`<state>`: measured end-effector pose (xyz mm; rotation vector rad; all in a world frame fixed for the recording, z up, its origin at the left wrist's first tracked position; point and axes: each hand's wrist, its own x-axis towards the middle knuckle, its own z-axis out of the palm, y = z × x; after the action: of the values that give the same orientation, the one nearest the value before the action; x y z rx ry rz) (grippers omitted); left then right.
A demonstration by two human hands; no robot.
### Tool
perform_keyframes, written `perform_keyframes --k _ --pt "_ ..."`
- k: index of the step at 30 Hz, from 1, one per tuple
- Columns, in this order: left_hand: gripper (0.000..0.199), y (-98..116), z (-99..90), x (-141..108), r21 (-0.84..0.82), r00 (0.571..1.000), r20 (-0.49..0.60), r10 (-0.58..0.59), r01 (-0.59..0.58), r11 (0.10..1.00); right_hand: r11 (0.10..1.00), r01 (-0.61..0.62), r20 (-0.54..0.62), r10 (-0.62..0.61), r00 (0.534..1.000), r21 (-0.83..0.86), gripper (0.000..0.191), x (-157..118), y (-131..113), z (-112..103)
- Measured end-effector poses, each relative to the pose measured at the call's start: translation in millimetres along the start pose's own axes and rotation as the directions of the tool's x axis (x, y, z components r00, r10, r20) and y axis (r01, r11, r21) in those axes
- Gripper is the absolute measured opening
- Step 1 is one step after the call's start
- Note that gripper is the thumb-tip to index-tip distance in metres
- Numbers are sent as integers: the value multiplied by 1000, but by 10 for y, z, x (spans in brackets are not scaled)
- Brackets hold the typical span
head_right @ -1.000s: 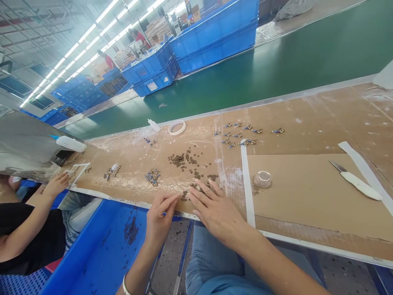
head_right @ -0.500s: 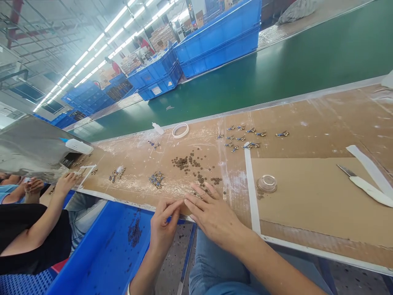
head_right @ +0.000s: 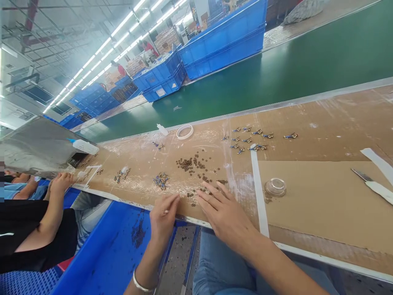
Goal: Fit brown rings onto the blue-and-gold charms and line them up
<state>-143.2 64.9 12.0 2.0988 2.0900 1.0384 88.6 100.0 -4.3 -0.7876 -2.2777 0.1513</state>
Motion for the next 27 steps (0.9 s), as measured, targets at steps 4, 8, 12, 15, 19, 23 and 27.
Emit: perform_keyframes --k 4,8,12,15,19,23,27 --pt "16 -390 -250 369 86 993 -29 -110 112 990 998 -29 -78 32 996 49 30 -199 -21 -86" --pt "12 -697 -423 800 171 985 73 -158 143 975 998 -50 -127 55 990 43 29 -258 -27 -62" --pt "13 -741 -403 1078 242 963 205 -176 124 962 1000 -13 -142 13 990 0 30 -222 -37 -6" --pt "11 -700 -306 1151 275 934 301 -192 108 955 1000 -28 -168 25 986 -12 29 -215 -39 26" --pt "19 -682 -179 1165 299 882 405 -242 122 946 995 -101 -178 97 979 -14 28 -243 -38 -5" --pt "25 -730 -100 1216 283 831 463 -308 190 940 990 -140 -167 141 976 18 26 -292 -41 -109" --pt "29 -807 -49 1300 217 770 518 -372 302 928 987 -154 -161 159 974 42 27 -346 -41 -186"
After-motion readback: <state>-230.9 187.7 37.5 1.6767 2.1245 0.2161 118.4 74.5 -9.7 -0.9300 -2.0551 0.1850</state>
